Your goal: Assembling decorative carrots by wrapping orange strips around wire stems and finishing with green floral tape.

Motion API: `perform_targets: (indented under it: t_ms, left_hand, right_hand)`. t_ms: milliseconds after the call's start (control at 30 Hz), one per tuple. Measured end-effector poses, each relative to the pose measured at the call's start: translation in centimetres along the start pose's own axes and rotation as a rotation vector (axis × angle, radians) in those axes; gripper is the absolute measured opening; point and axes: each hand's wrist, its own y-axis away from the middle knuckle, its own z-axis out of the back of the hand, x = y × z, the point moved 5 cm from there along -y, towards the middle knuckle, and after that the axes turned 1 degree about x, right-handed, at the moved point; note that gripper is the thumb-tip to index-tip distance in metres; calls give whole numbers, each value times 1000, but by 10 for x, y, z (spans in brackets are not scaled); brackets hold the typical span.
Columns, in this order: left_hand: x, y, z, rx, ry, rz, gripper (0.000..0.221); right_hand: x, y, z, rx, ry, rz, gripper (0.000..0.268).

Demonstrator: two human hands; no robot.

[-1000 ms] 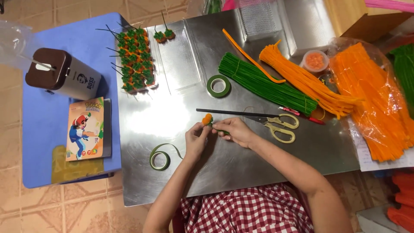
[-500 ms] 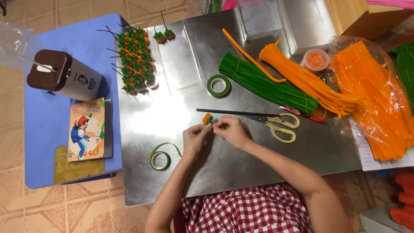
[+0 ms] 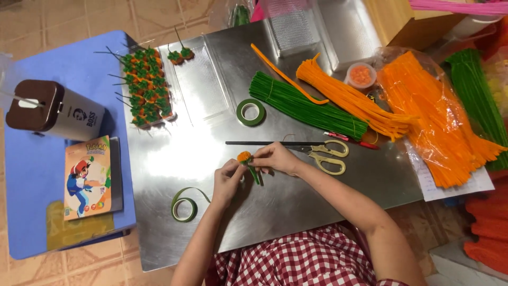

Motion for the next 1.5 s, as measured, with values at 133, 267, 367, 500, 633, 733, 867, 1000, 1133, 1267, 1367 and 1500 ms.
perform_targets:
  t_ms: [133, 267, 367, 500, 633, 733, 867, 1000, 1133, 1267, 1367, 1500]
  left_hand:
    - [32, -6, 0, 22, -39, -46, 19]
    - [56, -9, -1, -17, -32, -97, 16]
    - [51, -9, -3, -86, -67, -99, 15]
    - [38, -8, -3, -167, -102, -36, 19]
    - [39, -7, -7, -200, -50, -2, 21]
    - [36, -4, -8, -228, 62, 83, 31]
    - [40, -9, -8, -194, 79, -24, 21]
    - [58, -15, -8, -147, 103, -138, 18]
    - [61, -15, -9, -137, 71, -193, 17]
    - [32, -2, -10, -195, -370, -280, 14]
    - [-1, 8, -11, -196, -493, -271, 18]
    - [-13, 14, -9, -206, -500, -266, 20]
  right_hand:
    - [-2, -3, -1, -15, -20, -13, 26]
    - [-24, -8, -6, 4, 208, 173, 6]
    - [-42, -15, -9, -62, 352, 302, 25]
    - [-38, -11, -9, -223, 399, 347, 22]
    - [-18, 3, -22, -286, 378, 324, 17]
    - [-37, -1, -14, -374, 152, 161, 16]
    - [-35, -5, -13, -344, 22, 166, 15]
    - [-21, -7, -17, -303, -19, 46, 17]
    - [-5, -4, -23, -275, -17, 0, 42]
    - [-32, -9, -11, -162, 73, 83, 10]
    - [-13, 3, -19, -235, 80, 128, 9]
    - [-5, 10, -26, -347, 13, 165, 23]
